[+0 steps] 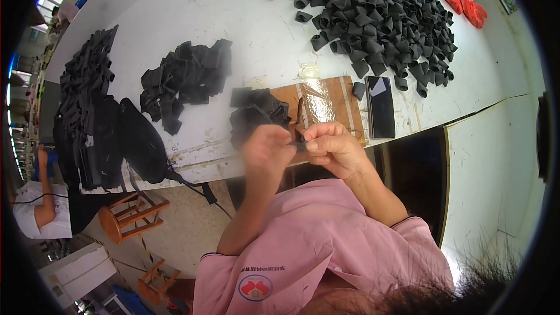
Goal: Applying adhesive strips to small black foam blocks at a production workbench.
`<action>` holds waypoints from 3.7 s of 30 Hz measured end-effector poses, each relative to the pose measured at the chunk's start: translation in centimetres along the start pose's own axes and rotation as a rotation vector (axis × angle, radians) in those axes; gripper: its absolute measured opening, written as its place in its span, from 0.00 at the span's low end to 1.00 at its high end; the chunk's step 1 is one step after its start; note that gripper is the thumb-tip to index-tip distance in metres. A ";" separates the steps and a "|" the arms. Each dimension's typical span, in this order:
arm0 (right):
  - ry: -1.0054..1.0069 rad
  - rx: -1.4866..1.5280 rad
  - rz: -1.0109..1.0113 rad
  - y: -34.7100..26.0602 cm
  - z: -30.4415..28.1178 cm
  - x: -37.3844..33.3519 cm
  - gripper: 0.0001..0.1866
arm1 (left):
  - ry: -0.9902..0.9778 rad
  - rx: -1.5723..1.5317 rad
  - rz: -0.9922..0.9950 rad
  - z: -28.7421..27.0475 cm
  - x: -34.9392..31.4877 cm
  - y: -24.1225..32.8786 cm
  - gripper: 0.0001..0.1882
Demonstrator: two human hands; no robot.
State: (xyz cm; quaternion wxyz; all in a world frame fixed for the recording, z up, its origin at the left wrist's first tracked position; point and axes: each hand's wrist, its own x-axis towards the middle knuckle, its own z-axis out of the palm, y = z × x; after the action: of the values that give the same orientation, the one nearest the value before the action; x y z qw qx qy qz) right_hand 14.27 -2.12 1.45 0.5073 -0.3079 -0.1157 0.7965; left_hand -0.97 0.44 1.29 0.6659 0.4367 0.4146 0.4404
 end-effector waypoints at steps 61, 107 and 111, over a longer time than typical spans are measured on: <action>0.167 -0.388 -0.783 -8.5 3.3 2.6 0.12 | 0.212 0.465 0.216 -4.3 4.6 -1.7 0.05; 0.309 -1.255 -1.014 3.3 2.6 0.6 0.06 | 0.116 0.280 0.062 -0.9 -1.4 -0.2 0.06; 0.339 -1.307 -1.132 3.5 2.2 0.8 0.06 | 0.147 0.261 0.189 0.2 -1.8 -0.7 0.05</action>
State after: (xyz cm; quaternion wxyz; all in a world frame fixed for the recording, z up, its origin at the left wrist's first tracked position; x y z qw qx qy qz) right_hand 10.18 -2.75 1.15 0.5585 -0.5471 -0.6067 0.1437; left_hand -1.09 -1.43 0.99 0.5271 0.5233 0.4727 0.4742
